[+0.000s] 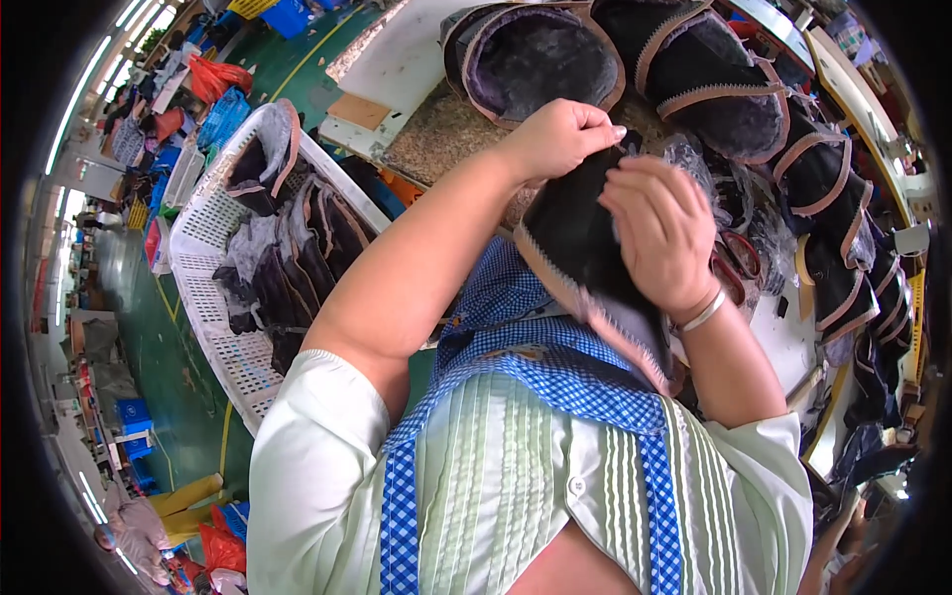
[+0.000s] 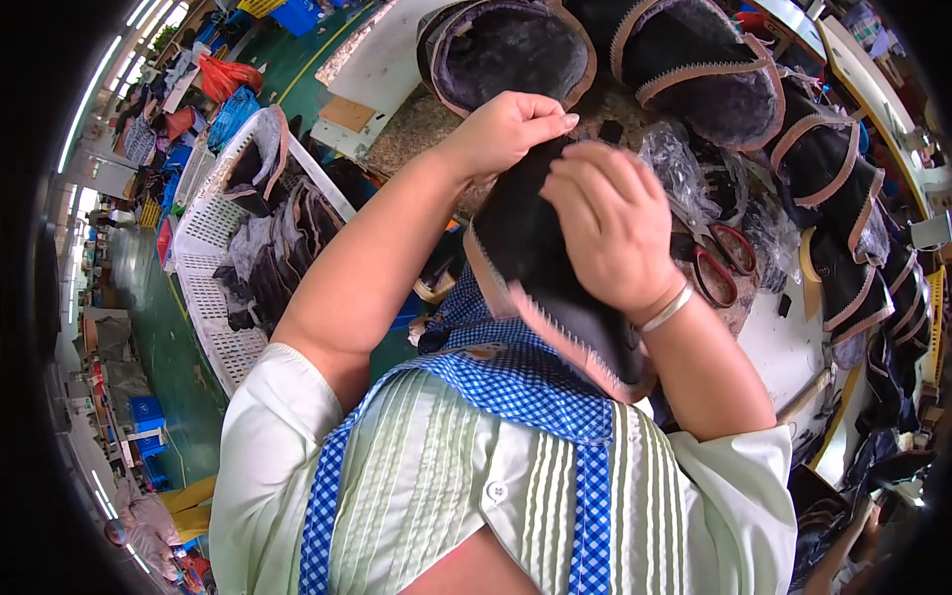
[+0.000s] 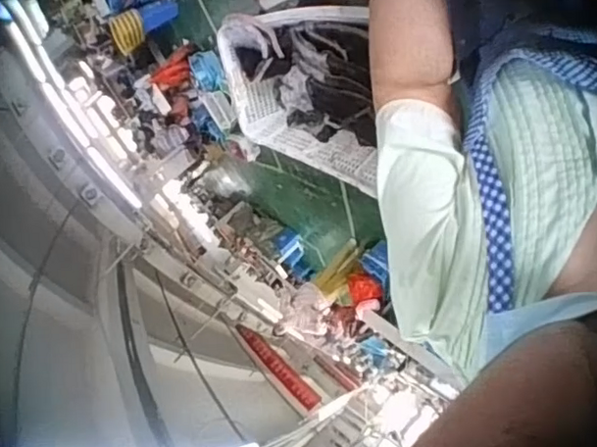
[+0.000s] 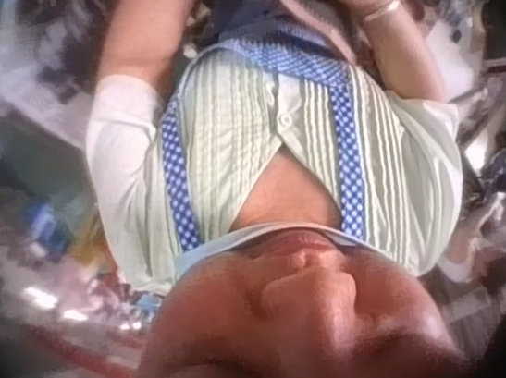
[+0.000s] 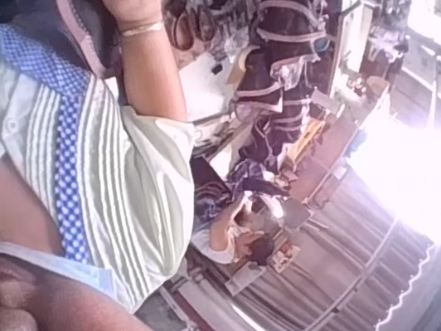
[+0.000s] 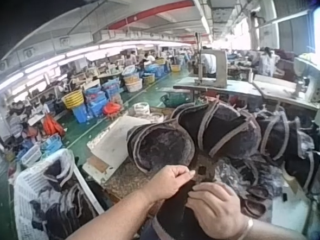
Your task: Trimming excess material and inspecting zippers on leather boot uppers at a factory workbench.
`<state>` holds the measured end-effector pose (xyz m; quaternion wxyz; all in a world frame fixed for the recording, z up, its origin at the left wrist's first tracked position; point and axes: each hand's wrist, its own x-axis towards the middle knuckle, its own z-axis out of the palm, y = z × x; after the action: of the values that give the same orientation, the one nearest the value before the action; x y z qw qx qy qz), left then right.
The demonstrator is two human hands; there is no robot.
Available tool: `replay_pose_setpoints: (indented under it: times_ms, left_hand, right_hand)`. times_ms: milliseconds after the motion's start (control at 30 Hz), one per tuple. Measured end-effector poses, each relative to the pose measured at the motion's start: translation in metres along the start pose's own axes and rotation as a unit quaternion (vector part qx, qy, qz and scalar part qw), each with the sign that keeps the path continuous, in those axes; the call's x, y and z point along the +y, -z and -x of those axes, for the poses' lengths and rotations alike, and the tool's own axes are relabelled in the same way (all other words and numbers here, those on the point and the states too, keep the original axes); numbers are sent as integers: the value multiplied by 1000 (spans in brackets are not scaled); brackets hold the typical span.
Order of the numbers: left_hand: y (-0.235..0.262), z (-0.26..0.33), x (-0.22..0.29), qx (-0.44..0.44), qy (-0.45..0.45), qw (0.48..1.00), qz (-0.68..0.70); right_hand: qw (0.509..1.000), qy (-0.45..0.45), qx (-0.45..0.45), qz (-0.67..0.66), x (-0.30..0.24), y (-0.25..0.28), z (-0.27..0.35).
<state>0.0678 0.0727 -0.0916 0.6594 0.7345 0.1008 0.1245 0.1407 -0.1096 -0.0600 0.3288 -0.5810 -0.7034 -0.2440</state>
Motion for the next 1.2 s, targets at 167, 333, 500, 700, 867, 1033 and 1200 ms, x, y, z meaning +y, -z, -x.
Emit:
replay_pose_setpoints:
  times_ms: [167, 333, 500, 700, 867, 1033, 1200]
  left_hand:
    - [0, -26, -41, 36, -106, 953, -281]
    - [-1, -3, -26, 298, -305, 814, -395]
    - [-15, 115, -8, 346, -201, 838, -371]
    - [-62, 154, -46, 298, -134, 892, -312]
    - [-71, 141, -29, 306, -121, 897, -297]
    - [-65, 140, -47, 301, -33, 935, -185]
    - [-48, 145, -68, 154, 110, 954, 234]
  right_hand:
    - [978, -112, -27, -176, -21, -30, 34]
    - [871, -348, -46, -345, 0, -56, 49]
    - [767, -408, -81, -489, 13, -51, 46]
    - [782, -389, -165, -457, 11, -49, 31]
    - [838, -346, -156, -392, 10, -57, 38]
    - [833, -339, -206, -385, 15, -56, 36]
    - [822, -310, -267, -396, 25, -57, 37]
